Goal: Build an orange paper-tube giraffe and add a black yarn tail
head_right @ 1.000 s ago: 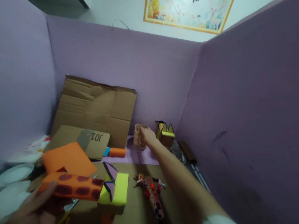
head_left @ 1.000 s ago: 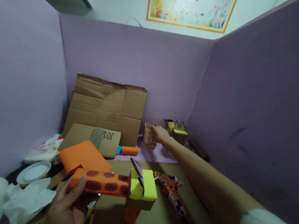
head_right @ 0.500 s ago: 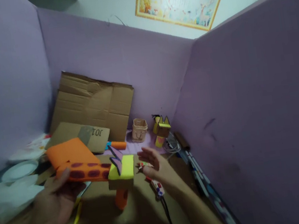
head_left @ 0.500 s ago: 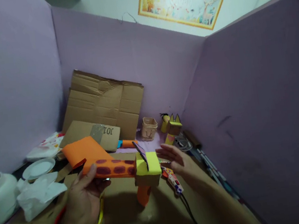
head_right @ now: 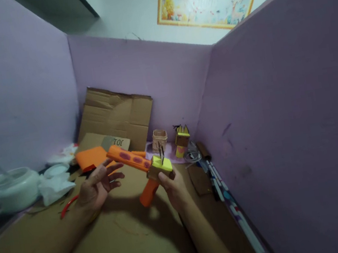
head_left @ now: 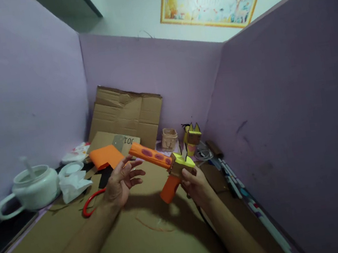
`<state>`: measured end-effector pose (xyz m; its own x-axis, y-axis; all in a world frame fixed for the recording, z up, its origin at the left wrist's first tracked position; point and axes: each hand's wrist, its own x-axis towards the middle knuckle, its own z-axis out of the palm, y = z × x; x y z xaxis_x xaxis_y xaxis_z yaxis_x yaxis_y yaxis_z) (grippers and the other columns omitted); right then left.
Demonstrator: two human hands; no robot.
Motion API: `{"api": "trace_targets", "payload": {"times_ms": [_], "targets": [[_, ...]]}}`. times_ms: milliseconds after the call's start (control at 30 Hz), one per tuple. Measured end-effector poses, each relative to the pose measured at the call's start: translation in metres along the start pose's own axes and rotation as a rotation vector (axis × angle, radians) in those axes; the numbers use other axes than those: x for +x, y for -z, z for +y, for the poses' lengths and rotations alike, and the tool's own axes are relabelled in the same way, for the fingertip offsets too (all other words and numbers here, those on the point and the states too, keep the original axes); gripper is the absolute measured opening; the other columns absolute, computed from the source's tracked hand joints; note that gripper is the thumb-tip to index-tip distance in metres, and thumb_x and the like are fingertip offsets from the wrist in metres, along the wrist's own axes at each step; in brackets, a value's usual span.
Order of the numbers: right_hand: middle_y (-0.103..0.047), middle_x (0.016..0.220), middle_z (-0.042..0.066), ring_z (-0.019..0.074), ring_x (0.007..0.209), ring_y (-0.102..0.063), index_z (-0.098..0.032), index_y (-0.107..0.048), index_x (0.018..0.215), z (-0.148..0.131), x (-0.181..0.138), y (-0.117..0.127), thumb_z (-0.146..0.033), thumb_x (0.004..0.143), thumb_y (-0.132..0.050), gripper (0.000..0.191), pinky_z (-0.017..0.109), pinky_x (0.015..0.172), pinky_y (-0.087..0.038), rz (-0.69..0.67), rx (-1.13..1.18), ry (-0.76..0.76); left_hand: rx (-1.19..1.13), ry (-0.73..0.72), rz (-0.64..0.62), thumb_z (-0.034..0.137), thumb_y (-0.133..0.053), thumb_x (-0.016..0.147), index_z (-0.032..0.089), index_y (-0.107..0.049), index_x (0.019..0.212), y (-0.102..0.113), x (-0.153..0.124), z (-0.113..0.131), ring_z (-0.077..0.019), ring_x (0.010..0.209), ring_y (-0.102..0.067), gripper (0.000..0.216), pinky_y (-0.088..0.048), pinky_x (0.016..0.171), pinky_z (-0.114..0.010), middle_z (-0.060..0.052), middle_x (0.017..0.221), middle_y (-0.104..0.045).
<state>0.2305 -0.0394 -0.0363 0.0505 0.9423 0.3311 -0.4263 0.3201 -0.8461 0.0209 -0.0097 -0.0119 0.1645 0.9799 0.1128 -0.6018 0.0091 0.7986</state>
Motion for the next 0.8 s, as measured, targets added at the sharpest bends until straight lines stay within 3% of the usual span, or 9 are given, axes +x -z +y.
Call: {"api": "trace_targets", "payload": {"times_ms": [100, 233, 333, 400, 567, 700, 800], "targets": [[-0.068, 0.099, 0.005, 0.0240, 0.090, -0.064, -0.021, -0.063, 0.100, 0.001, -0.003, 0.000, -0.031, 0.064, -0.074, 0.039, 0.037, 0.083, -0.049, -0.005, 0.021, -0.027, 0.049, -0.015, -0.072, 0.026, -0.075, 0.058, 0.018, -0.053, 0.096, 0.001, -0.002, -0.005, -0.0183, 0.063, -0.065, 0.044, -0.051, 0.047, -0.026, -0.004, 0.088, -0.065], [-0.069, 0.096, 0.005, 0.0239, 0.089, -0.064, -0.020, -0.063, 0.101, 0.004, -0.006, -0.006, -0.031, 0.061, -0.075, 0.042, 0.035, 0.082, -0.049, -0.039, 0.005, -0.039, 0.141, -0.178, 0.011, 0.029, -0.073, 0.063, 0.019, -0.050, 0.097, 0.007, -0.002, -0.007, -0.0157, 0.057, -0.063, 0.042, -0.050, 0.045, -0.023, 0.000, 0.077, -0.060], [-0.069, 0.096, 0.005, 0.0241, 0.090, -0.063, -0.019, -0.064, 0.098, 0.006, -0.006, -0.007, -0.031, 0.060, -0.075, 0.041, 0.034, 0.081, -0.049, -0.016, -0.001, -0.052, 0.228, -0.356, 0.125, 0.031, -0.071, 0.065, 0.025, -0.046, 0.106, 0.012, 0.000, -0.001, -0.0131, 0.059, -0.063, 0.048, -0.051, 0.046, -0.023, -0.001, 0.097, -0.057], [-0.069, 0.096, 0.006, 0.0250, 0.093, -0.062, -0.019, -0.064, 0.098, 0.006, -0.006, -0.005, -0.031, 0.060, -0.075, 0.041, 0.035, 0.083, -0.048, -0.001, -0.016, -0.052, 0.273, -0.408, 0.156, 0.034, -0.070, 0.066, 0.024, -0.049, 0.100, 0.016, 0.002, 0.003, -0.0115, 0.061, -0.062, 0.041, -0.050, 0.047, -0.022, -0.001, 0.105, -0.054], [-0.068, 0.101, 0.007, 0.0257, 0.095, -0.061, -0.020, -0.062, 0.104, 0.005, -0.008, -0.002, -0.031, 0.062, -0.074, 0.045, 0.036, 0.083, -0.047, -0.047, -0.055, -0.049, 0.320, -0.360, 0.152, 0.039, -0.067, 0.068, 0.016, -0.059, 0.082, 0.020, 0.004, 0.007, -0.0117, 0.064, -0.058, 0.028, -0.050, 0.050, -0.022, -0.004, 0.095, -0.059], [-0.067, 0.097, 0.006, 0.0249, 0.091, -0.062, -0.022, -0.059, 0.108, 0.004, -0.009, -0.002, -0.031, 0.059, -0.077, 0.054, 0.034, 0.080, -0.048, -0.048, -0.080, -0.021, 0.392, -0.319, 0.085, 0.037, -0.068, 0.068, 0.012, -0.066, 0.088, 0.019, 0.000, 0.011, -0.0166, 0.069, -0.060, 0.032, -0.048, 0.056, -0.023, -0.006, 0.079, -0.065], [-0.067, 0.094, 0.006, 0.0245, 0.087, -0.062, -0.022, -0.058, 0.108, 0.004, -0.009, -0.001, -0.034, 0.053, -0.080, 0.060, 0.033, 0.073, -0.051, -0.019, -0.106, 0.020, 0.459, -0.284, -0.011, 0.033, -0.069, 0.068, 0.014, -0.068, 0.092, 0.016, -0.005, 0.015, -0.0176, 0.076, -0.060, 0.031, -0.046, 0.064, -0.023, -0.005, 0.082, -0.068]]}}
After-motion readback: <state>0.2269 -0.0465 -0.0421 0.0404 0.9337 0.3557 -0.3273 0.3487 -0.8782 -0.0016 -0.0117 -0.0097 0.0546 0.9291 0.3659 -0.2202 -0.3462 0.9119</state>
